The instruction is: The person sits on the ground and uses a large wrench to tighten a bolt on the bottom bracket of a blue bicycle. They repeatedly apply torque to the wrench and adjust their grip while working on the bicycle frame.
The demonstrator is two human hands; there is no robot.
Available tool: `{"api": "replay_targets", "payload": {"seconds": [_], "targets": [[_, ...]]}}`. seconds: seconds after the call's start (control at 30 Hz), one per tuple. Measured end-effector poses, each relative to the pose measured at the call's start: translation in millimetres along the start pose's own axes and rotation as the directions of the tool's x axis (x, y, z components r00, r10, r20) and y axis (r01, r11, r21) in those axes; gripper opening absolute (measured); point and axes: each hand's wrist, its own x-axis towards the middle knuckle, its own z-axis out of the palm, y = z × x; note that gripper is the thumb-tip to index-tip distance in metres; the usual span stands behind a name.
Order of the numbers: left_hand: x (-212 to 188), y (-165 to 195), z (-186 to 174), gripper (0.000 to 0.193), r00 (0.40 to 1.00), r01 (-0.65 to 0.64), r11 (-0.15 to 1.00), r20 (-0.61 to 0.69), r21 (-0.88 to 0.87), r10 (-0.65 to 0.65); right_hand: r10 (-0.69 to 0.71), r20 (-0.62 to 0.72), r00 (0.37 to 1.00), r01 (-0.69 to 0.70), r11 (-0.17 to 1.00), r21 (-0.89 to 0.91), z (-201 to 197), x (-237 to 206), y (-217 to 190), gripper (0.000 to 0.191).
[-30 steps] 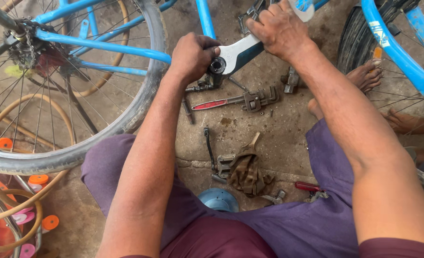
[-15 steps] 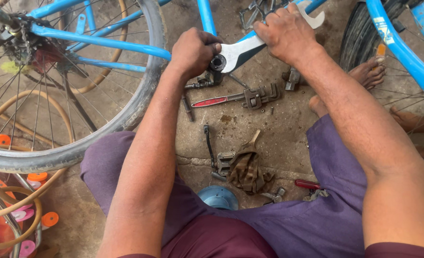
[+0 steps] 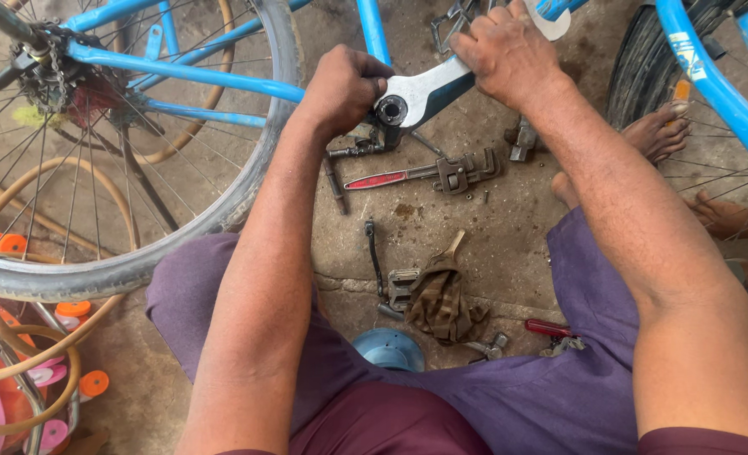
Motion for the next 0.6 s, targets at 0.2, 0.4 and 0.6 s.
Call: {"api": "replay_targets", "payload": {"seconds": [0.2,0.4,0.6], "targets": [[-1.3,3.7,0.9,0.024,1.000,0.021,1.000,-0.009,0.023,-0.021,0.049,0.025,0.998,-0.048,0.998,-0.039,0.6,-15.2,-3.4,0.015],[-2.9,4.6,0.8,0.023,1.000,-0.011,1.000,-0.016,0.019,0.011,0.031,-0.046,0.998,-0.032,0.999,-0.021,4.7,-14.1,-4.3,0.007],[-0.6,2.5,1.7,0.023,1.000,0.022,1.000,-0.009,0.006,-0.022,0.027,-0.056,0.998,-0.026,1.000,0.016,1.6,-6.7,0.2,0.009]]}}
